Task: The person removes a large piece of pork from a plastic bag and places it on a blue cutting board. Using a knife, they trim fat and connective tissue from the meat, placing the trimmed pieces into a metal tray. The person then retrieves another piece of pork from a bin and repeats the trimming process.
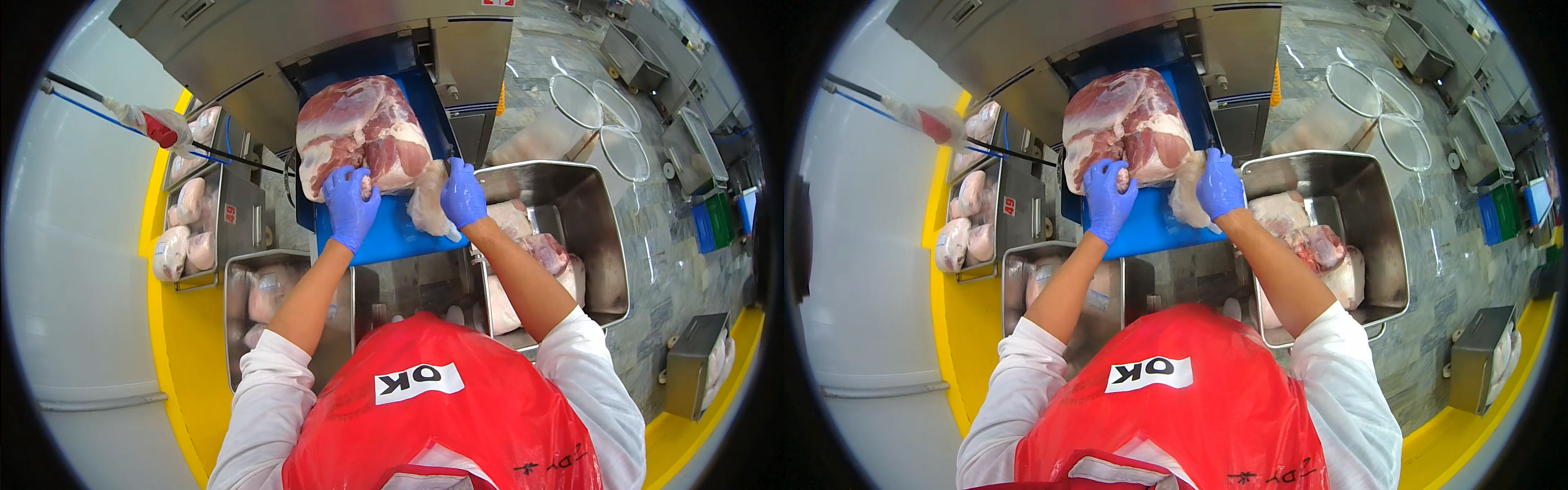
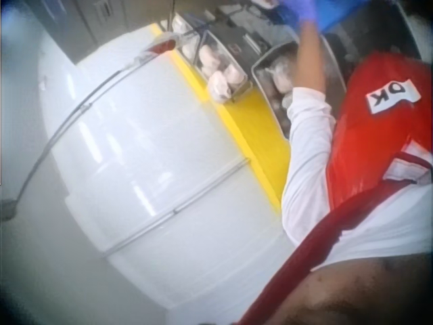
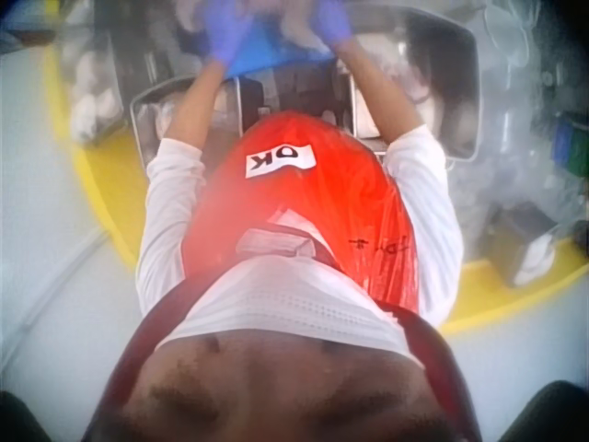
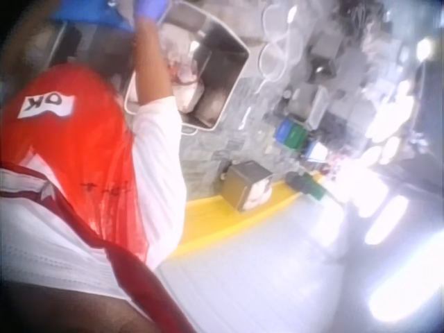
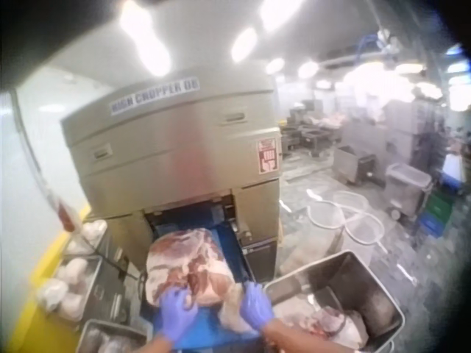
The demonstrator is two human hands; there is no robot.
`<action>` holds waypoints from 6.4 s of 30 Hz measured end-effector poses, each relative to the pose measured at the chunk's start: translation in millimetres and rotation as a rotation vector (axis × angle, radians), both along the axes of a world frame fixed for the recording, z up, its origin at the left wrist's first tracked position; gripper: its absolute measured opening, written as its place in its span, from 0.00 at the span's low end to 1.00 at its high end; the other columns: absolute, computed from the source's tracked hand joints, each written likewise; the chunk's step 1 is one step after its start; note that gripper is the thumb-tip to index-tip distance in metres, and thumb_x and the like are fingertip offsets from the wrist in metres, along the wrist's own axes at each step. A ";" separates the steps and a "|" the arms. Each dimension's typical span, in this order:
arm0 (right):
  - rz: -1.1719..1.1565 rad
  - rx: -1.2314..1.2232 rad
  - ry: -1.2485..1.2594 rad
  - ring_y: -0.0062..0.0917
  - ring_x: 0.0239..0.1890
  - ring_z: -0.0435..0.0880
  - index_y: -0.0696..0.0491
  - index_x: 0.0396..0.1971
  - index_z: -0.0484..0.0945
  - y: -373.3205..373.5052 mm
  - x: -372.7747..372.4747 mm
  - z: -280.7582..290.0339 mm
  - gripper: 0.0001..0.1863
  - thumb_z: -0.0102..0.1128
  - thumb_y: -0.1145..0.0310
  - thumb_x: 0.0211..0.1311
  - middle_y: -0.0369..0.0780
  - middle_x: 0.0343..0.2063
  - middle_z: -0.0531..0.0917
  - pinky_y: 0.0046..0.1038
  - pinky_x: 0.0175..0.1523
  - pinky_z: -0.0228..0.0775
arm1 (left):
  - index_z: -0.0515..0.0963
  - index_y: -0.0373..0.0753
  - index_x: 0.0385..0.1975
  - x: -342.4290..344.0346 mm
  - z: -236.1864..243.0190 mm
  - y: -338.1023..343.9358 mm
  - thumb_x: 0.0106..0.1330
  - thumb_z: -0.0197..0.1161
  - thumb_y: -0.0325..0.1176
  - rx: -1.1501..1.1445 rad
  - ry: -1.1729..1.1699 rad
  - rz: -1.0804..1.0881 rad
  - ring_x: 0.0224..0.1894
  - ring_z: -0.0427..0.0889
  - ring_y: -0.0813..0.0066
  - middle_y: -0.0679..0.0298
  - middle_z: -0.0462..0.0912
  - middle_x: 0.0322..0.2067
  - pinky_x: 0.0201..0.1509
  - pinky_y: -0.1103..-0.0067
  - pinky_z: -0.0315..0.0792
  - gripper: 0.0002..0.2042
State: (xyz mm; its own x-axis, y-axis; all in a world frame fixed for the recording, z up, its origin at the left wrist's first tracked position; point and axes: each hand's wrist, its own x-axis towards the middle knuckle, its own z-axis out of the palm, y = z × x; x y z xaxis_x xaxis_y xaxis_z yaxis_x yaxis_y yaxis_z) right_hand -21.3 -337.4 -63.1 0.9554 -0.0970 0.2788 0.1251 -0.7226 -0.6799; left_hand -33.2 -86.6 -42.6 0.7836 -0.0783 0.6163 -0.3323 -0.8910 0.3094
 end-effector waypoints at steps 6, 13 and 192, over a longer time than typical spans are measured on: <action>0.287 -0.283 -0.392 0.53 0.67 0.73 0.46 0.66 0.77 43.0 12.7 43.2 0.32 0.70 0.65 0.58 0.51 0.64 0.76 0.50 0.71 0.67 | 0.81 0.41 0.49 -9.6 -11.2 7.6 0.60 0.73 0.32 -0.130 -0.100 0.065 0.63 0.69 0.41 0.44 0.70 0.60 0.67 0.54 0.65 0.17; 0.572 -0.478 -0.404 0.51 0.78 0.60 0.35 0.58 0.84 102.9 51.9 57.7 0.33 0.78 0.45 0.49 0.39 0.70 0.73 0.71 0.78 0.45 | 0.81 0.42 0.47 -9.9 -6.5 36.2 0.58 0.72 0.27 -0.092 0.088 0.108 0.57 0.74 0.44 0.50 0.75 0.52 0.62 0.55 0.69 0.16; 0.809 -0.543 0.065 0.53 0.32 0.87 0.53 0.37 0.78 90.0 76.4 9.6 0.12 0.61 0.58 0.67 0.53 0.27 0.85 0.52 0.39 0.79 | 0.78 0.38 0.42 -8.4 -40.8 14.2 0.54 0.76 0.24 -0.818 0.023 -0.128 0.42 0.84 0.61 0.58 0.82 0.41 0.50 0.69 0.78 0.17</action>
State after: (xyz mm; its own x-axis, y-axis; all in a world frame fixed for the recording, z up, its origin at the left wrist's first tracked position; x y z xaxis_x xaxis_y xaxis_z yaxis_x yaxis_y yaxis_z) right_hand 55.1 -247.4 -53.5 0.6923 0.7207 0.0360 0.6948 -0.6523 -0.3030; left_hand -41.6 -72.4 -83.4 0.8125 0.2984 0.5009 -0.4014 -0.3367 0.8518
